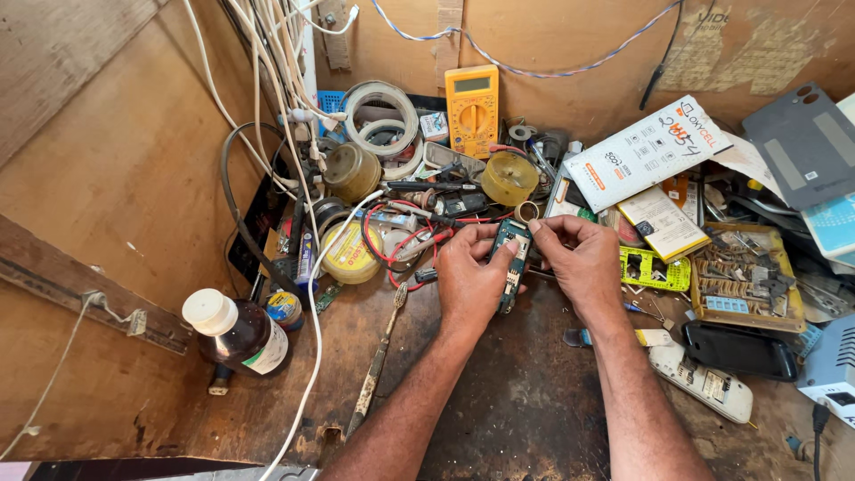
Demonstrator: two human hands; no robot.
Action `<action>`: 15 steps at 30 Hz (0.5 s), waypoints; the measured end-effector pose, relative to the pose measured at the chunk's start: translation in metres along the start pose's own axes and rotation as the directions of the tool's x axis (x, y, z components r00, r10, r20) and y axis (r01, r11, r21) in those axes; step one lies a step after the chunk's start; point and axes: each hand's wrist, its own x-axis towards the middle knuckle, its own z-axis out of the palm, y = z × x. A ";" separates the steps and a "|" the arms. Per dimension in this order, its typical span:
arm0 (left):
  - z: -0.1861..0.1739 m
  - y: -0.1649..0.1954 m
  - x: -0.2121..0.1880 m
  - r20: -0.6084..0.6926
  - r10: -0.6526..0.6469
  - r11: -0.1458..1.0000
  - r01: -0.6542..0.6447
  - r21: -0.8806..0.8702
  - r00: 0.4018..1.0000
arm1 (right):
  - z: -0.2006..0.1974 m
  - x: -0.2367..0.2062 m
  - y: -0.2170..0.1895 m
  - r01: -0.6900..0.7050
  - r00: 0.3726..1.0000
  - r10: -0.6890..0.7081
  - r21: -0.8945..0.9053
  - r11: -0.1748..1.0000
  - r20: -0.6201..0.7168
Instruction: The person holds a green circuit board and manipulates its small components, then picks up a yellow multimeter and uses it to test the board, handling small parts and probes while working at a cluttered repair bench.
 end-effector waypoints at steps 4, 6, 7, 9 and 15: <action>0.000 -0.003 0.001 0.006 0.000 1.000 0.000 -0.003 1.000 | 0.001 0.001 0.003 0.062 0.998 -0.063 -0.034 0.997 -0.012; -0.001 -0.005 0.001 -0.011 -0.002 0.999 0.002 0.039 1.000 | 0.002 0.000 0.003 0.072 0.997 -0.073 -0.065 0.995 -0.023; -0.002 -0.005 0.002 -0.004 0.006 1.000 -0.006 -0.001 1.000 | 0.003 -0.001 0.002 0.053 0.998 -0.054 -0.018 0.998 -0.024; 0.000 -0.006 0.004 0.017 0.020 0.996 -0.019 -0.090 1.000 | 0.002 0.000 0.000 0.019 0.999 -0.016 0.067 0.998 -0.034; -0.002 -0.007 0.004 0.029 0.001 0.995 0.002 -0.096 1.000 | 0.003 -0.003 -0.009 0.026 0.999 -0.026 0.017 1.000 -0.040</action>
